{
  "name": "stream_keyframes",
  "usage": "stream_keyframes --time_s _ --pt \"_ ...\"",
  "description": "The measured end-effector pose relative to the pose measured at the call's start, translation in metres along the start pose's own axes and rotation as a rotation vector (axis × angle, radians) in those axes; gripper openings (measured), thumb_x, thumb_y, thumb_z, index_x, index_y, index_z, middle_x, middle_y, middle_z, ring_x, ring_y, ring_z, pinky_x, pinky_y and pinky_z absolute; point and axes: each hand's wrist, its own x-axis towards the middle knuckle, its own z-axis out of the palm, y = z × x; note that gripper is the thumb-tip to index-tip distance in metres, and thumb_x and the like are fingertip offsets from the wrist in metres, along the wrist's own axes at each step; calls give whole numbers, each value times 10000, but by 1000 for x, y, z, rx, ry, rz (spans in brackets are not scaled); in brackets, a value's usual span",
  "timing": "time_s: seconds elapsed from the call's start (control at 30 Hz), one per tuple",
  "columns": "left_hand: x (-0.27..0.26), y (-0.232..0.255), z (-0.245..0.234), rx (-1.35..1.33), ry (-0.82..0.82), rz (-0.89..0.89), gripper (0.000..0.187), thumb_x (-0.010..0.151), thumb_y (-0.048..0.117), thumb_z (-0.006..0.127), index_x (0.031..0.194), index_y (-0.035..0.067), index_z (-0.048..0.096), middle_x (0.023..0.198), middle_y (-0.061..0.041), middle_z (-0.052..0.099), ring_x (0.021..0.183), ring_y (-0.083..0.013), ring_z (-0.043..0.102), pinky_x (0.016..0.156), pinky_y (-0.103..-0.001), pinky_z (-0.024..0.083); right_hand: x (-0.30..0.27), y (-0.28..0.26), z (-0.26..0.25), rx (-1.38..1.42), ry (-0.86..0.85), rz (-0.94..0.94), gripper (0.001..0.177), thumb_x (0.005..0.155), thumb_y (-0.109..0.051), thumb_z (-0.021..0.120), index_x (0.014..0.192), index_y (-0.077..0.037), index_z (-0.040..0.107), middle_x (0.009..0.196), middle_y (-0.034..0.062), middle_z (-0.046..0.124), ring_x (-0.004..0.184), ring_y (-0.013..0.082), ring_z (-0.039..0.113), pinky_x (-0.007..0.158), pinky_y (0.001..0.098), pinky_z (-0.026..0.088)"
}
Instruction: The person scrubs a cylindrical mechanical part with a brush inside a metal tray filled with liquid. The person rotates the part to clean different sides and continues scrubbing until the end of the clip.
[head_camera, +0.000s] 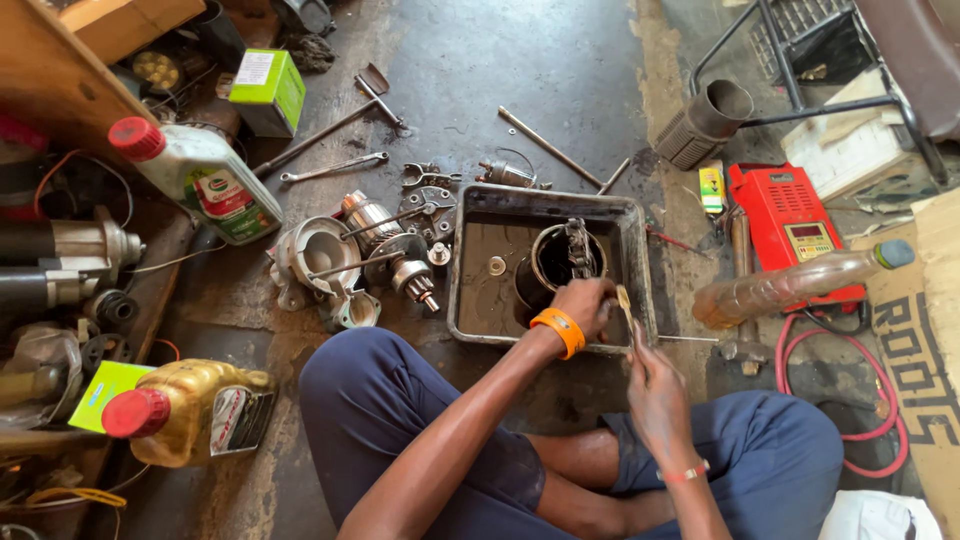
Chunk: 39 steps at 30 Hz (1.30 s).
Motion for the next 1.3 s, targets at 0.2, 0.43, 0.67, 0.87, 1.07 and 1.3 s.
stream_keyframes --time_s 0.2,0.43,0.67,0.87,1.07,1.3 --pt "0 -1 3 44 31 -25 207 904 133 617 1051 71 750 754 -149 739 685 -302 747 771 -427 598 -1 0 -1 -1 -4 14 384 997 -104 551 1370 -80 635 1047 242 706 957 397 700 825 450 538" --pt "1 0 -1 89 111 94 221 826 123 662 1020 55 743 778 -156 749 728 -326 736 749 -442 589 5 -4 0 -6 -7 -15 431 991 -114 537 1416 -97 604 1057 236 708 971 394 697 828 449 534" --pt "0 -2 -2 91 116 90 230 820 119 652 1022 52 739 771 -154 741 735 -328 737 765 -441 589 7 -3 -6 44 -3 -145 398 983 -114 563 1375 -57 606 1145 265 693 1062 417 679 862 448 527" --pt "-1 -6 6 57 25 -26 232 843 149 624 1042 72 717 799 -175 749 773 -343 755 796 -440 597 3 -4 -9 -14 -73 48 379 1027 -141 543 1398 -107 611 1115 252 697 1013 430 677 839 451 535" --pt "1 -9 7 115 138 106 238 822 141 653 1037 63 723 851 -186 742 823 -387 720 792 -482 576 6 -7 -5 2 -97 158 402 995 -132 536 1387 -130 626 1045 225 730 980 380 719 847 434 537" --pt "-2 -6 -3 88 113 136 201 828 142 639 997 50 699 851 -183 737 822 -393 720 768 -491 575 5 -2 -4 71 -66 15 410 972 -103 533 1374 -53 597 1034 250 710 1003 376 707 870 427 523"
